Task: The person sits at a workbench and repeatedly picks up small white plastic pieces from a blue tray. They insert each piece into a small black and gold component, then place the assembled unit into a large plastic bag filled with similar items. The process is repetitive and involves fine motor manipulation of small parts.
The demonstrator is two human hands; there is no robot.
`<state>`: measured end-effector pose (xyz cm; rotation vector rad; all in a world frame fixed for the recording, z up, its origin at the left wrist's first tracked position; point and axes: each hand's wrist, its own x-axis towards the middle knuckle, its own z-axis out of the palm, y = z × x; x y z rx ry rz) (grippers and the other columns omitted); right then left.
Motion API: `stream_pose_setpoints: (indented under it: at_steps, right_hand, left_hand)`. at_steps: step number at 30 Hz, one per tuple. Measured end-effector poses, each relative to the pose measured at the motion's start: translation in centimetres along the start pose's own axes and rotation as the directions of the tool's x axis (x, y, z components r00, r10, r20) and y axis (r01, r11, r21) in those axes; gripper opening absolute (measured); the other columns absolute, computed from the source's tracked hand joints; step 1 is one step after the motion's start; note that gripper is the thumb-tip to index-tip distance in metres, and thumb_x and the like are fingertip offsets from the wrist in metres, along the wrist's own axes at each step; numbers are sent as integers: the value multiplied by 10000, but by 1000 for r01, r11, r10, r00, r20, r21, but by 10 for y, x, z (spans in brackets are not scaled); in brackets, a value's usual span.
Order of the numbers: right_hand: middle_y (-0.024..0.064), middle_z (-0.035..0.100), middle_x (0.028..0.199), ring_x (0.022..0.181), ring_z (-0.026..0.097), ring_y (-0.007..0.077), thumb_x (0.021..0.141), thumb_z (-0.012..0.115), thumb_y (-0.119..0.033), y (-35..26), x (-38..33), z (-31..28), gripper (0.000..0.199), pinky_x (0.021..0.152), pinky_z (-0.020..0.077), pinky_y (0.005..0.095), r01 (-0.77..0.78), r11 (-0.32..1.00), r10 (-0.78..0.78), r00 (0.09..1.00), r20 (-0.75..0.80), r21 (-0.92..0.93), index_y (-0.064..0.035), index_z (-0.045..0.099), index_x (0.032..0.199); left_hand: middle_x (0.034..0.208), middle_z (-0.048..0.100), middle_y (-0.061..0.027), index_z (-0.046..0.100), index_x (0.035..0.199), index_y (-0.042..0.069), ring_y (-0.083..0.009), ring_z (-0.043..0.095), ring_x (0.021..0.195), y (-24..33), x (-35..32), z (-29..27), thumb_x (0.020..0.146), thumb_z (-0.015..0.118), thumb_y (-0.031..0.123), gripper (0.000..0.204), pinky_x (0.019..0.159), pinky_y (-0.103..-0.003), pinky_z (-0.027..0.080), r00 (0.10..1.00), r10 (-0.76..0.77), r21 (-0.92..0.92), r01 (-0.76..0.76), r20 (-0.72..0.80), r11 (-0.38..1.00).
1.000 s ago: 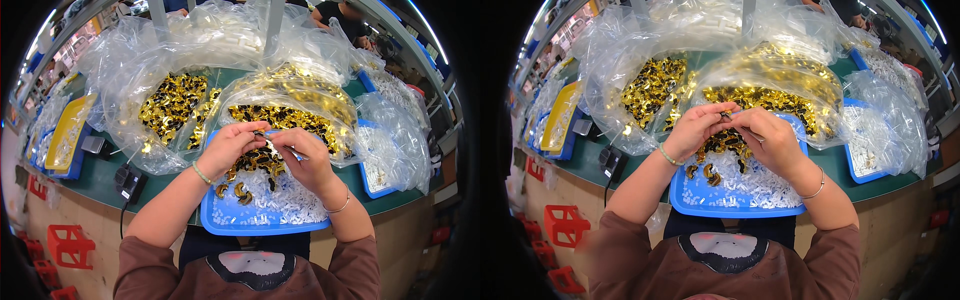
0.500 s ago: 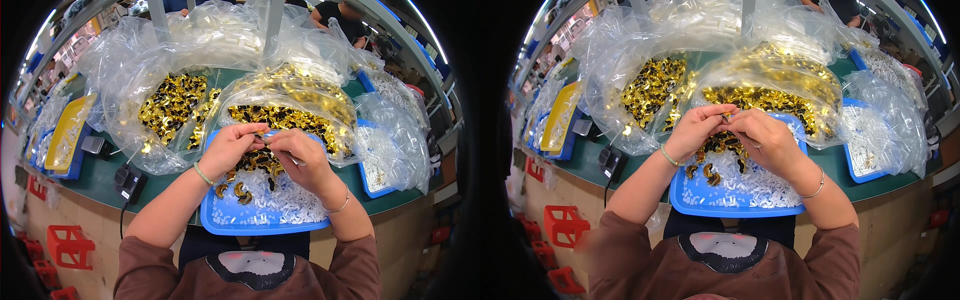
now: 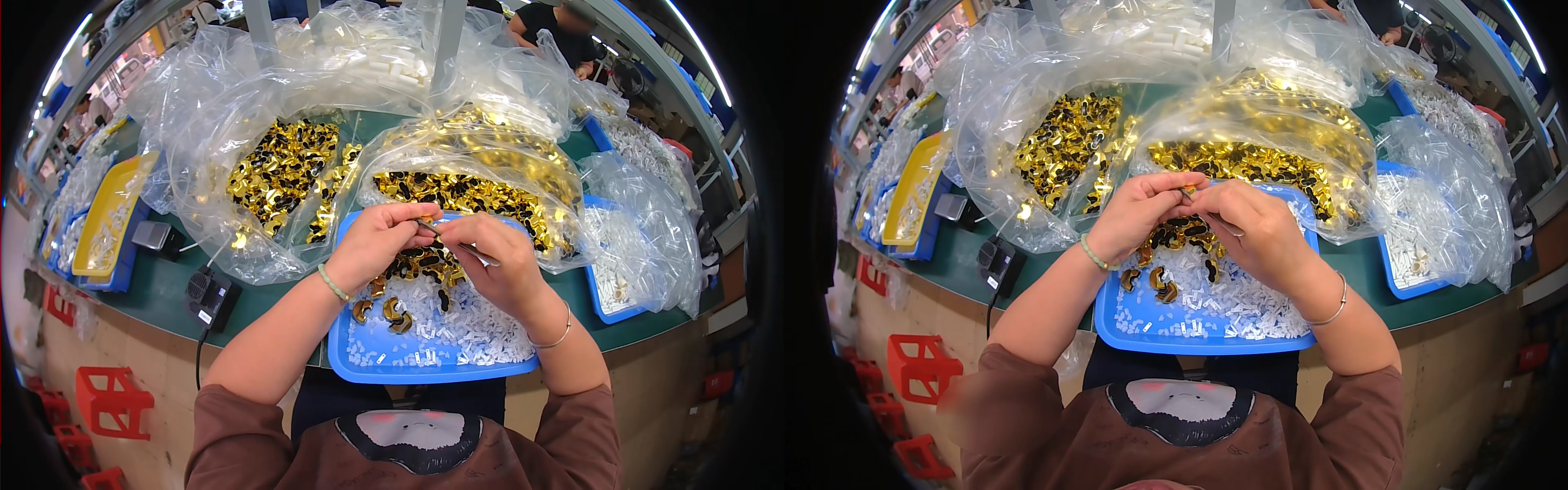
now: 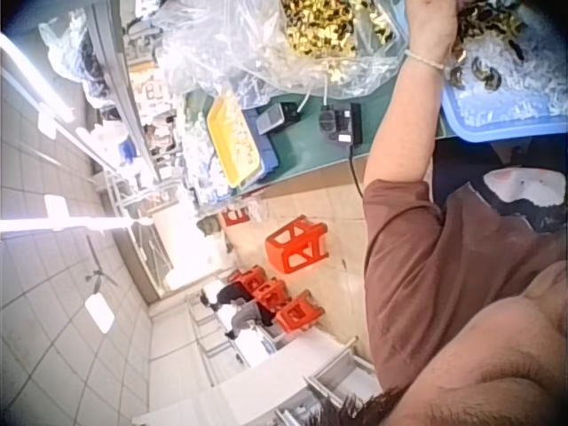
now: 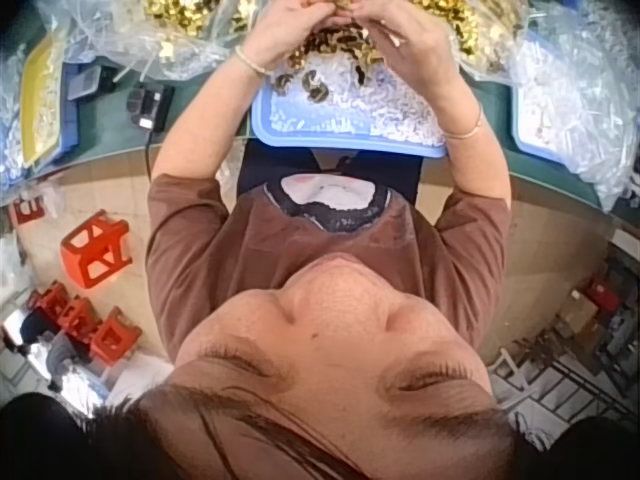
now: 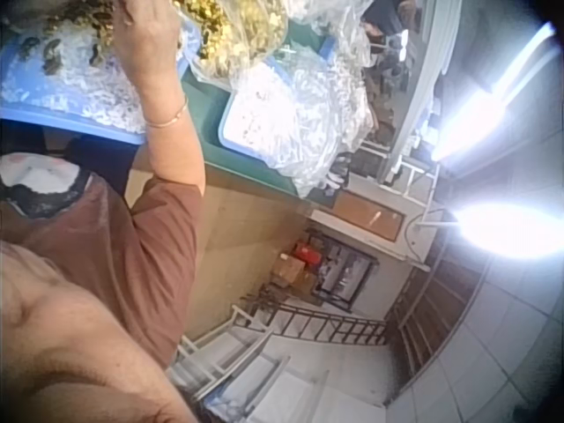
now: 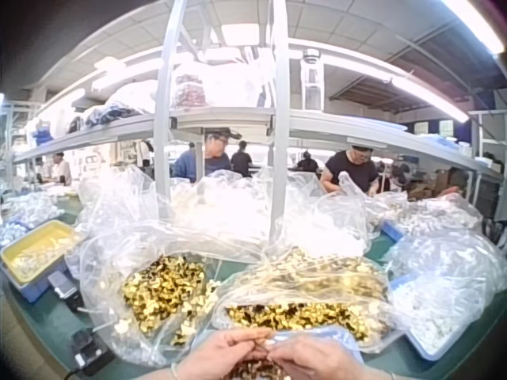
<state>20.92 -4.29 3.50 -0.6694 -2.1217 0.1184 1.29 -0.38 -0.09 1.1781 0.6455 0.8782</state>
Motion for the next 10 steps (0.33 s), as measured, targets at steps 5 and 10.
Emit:
stream_pose_setpoints:
  at_steps: [5,10]
  right_hand:
    - [119,668,910,814,672,281,781,694,61,3,-2,0,213,670,543,334,-59,997,60,998,-12,42,-37,616,954]
    - [124,671,920,836,678,286,786,693,59,2,-2,-2,221,673,548,330,-42,999,42,999,6,9,-41,612,966]
  left_hand:
    - [1259,606,-118,529,1313,-43,-116,632,1035,-4,1,-2,975,444,31,357,914,-224,517,1000,21,2,-21,-11,1000]
    - [1265,603,-120,526,1319,-41,-117,632,1034,-3,1,-3,974,450,35,361,914,-223,516,1000,18,11,-18,-14,1000]
